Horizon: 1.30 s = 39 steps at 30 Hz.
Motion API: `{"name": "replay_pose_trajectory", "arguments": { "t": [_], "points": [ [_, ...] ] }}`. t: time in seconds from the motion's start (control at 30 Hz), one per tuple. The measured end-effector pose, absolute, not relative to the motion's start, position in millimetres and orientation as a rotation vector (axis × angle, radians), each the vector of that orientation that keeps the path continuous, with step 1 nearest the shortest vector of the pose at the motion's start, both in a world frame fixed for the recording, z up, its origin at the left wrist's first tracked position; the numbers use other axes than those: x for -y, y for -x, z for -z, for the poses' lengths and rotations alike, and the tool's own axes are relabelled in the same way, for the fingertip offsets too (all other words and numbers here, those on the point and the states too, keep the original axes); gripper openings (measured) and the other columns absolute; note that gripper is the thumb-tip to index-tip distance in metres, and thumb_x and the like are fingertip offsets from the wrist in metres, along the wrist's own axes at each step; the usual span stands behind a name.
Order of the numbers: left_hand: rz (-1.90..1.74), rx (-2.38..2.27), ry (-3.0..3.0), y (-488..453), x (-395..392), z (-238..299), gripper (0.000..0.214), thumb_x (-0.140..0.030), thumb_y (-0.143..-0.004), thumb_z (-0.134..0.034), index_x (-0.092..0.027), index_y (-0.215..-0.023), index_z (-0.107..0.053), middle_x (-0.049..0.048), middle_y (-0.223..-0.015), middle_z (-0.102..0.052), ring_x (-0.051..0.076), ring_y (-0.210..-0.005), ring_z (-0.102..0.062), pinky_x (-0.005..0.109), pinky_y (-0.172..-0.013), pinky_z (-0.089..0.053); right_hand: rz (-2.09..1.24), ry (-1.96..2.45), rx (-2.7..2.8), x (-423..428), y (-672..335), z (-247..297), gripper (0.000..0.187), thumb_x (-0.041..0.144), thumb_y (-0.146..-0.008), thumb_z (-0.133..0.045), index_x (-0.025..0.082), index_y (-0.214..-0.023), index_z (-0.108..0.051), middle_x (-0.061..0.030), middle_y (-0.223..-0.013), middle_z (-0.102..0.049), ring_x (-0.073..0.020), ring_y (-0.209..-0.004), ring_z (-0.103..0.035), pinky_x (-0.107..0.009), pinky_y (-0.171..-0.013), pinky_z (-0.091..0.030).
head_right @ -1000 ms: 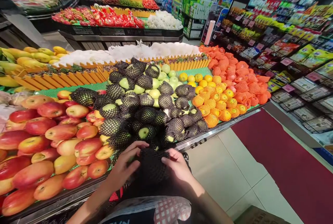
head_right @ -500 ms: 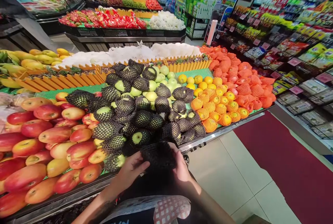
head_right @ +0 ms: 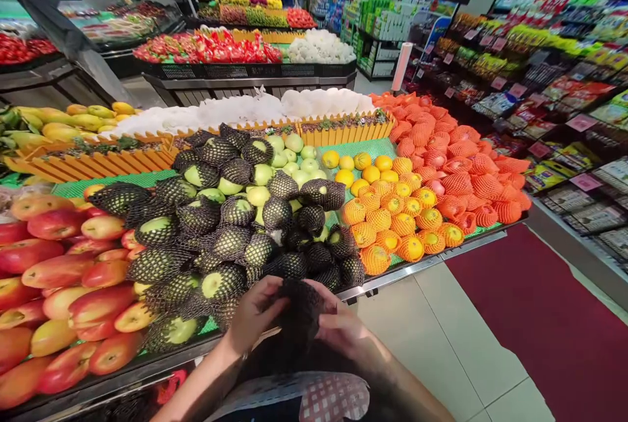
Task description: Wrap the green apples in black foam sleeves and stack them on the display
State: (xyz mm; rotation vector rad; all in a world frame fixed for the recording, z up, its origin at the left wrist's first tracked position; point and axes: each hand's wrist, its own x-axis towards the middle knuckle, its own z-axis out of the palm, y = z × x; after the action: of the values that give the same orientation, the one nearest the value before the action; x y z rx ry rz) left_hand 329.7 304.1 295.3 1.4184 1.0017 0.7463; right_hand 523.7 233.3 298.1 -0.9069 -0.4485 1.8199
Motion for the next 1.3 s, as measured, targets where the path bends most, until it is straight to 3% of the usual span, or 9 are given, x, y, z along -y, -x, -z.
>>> {"name": "replay_pose_trajectory", "arguments": {
  "t": [0.17,0.3,0.43,0.53,0.6,0.77,0.9,1.13,1.3],
  "points": [
    [-0.733,-1.129,-1.689,-373.8,-326.7,-299.3,0.014,-0.033,-0.083,-0.068,-0.021,-0.088,-0.068,0.0012,-0.077,-0.072,0.019,-0.075,-0.066,0.030,-0.073,-0.050,-1.957,0.780,0.384,-235.6,-577.0,-292.4,0.046,0.035,-0.045,-0.096,0.018,-0.083,-0.075,0.0018,-0.069,-0.070,-0.0123,-0.059,-0.058,-0.024,-0.062,-0.045],
    [-0.796,-1.283,-1.942,-407.1,-364.6,-293.4,0.020,-0.037,-0.091,-0.059,-0.021,-0.101,-0.066,0.0067,-0.096,-0.073,0.024,-0.091,-0.068,0.037,-0.085,-0.053,-1.797,0.884,0.419,-237.2,-611.2,-289.5,0.043,0.038,-0.052,-0.094,0.021,-0.085,-0.075,-0.0006,-0.077,-0.074,-0.0182,-0.071,-0.064,-0.032,-0.076,-0.049],
    [-0.720,-1.650,-2.271,-439.8,-406.5,-273.2,0.060,-0.044,-0.084,-0.067,-0.011,-0.132,-0.051,0.0223,-0.134,-0.058,0.039,-0.126,-0.052,0.053,-0.106,-0.043,-1.666,1.014,0.540,-237.5,-641.5,-288.3,0.039,0.038,-0.058,-0.093,0.022,-0.090,-0.077,-0.0034,-0.088,-0.077,-0.0224,-0.085,-0.067,-0.038,-0.088,-0.049],
    [-0.456,-1.812,-2.375,-461.0,-424.0,-263.4,0.091,-0.047,-0.075,-0.076,-0.003,-0.144,-0.036,0.0297,-0.144,-0.047,0.046,-0.129,-0.048,0.056,-0.107,-0.041,-1.619,1.041,0.568,-237.1,-659.1,-286.0,0.049,0.044,-0.056,-0.094,0.025,-0.098,-0.077,-0.0043,-0.094,-0.078,-0.0249,-0.090,-0.068,-0.042,-0.094,-0.048],
    [-0.319,-1.900,-2.366,-470.9,-429.5,-262.4,0.097,-0.047,-0.073,-0.078,-0.003,-0.147,-0.032,0.0308,-0.145,-0.045,0.046,-0.128,-0.050,0.055,-0.105,-0.044,-1.590,1.051,0.567,-237.1,-667.6,-282.9,0.054,0.047,-0.054,-0.095,0.025,-0.100,-0.077,-0.0044,-0.096,-0.078,-0.0261,-0.092,-0.068,-0.044,-0.096,-0.048],
    [-0.182,-1.986,-2.254,-477.7,-441.8,-267.0,0.078,-0.042,-0.078,-0.074,-0.005,-0.137,-0.038,0.0243,-0.123,-0.060,0.041,-0.109,-0.063,0.046,-0.086,-0.054,-1.574,1.020,0.544,-240.1,-679.5,-267.6,0.058,0.059,-0.054,-0.092,0.026,-0.100,-0.075,-0.0058,-0.102,-0.078,-0.0308,-0.105,-0.066,-0.047,-0.101,-0.047],
    [-0.213,-1.903,-2.189,-473.8,-448.3,-270.2,0.077,-0.040,-0.073,-0.078,-0.009,-0.131,-0.038,0.0238,-0.125,-0.061,0.041,-0.111,-0.063,0.045,-0.084,-0.055,-1.593,1.009,0.405,-249.6,-684.3,-257.7,0.056,0.068,-0.069,-0.079,0.029,-0.110,-0.072,-0.0057,-0.122,-0.074,-0.0307,-0.125,-0.058,-0.048,-0.109,-0.042],
    [-0.346,-1.662,-1.928,-447.7,-439.6,-301.2,0.077,-0.050,-0.068,-0.077,-0.021,-0.125,-0.034,0.0135,-0.113,-0.067,0.036,-0.099,-0.070,0.044,-0.077,-0.055,-1.626,0.933,0.389,-296.0,-692.7,-270.6,0.039,0.051,-0.072,-0.083,0.025,-0.101,-0.076,-0.0056,-0.110,-0.078,-0.0316,-0.118,-0.064,-0.047,-0.105,-0.046],
    [-0.331,-1.484,-1.627,-416.3,-462.6,-338.3,0.078,-0.050,-0.064,-0.082,-0.023,-0.122,-0.038,0.0066,-0.106,-0.068,0.032,-0.100,-0.069,0.046,-0.089,-0.055,-1.627,0.938,0.414,-321.5,-691.6,-272.0,0.034,0.047,-0.075,-0.081,0.026,-0.101,-0.076,-0.0032,-0.109,-0.078,-0.0285,-0.112,-0.067,-0.044,-0.102,-0.047]
  ]
}}
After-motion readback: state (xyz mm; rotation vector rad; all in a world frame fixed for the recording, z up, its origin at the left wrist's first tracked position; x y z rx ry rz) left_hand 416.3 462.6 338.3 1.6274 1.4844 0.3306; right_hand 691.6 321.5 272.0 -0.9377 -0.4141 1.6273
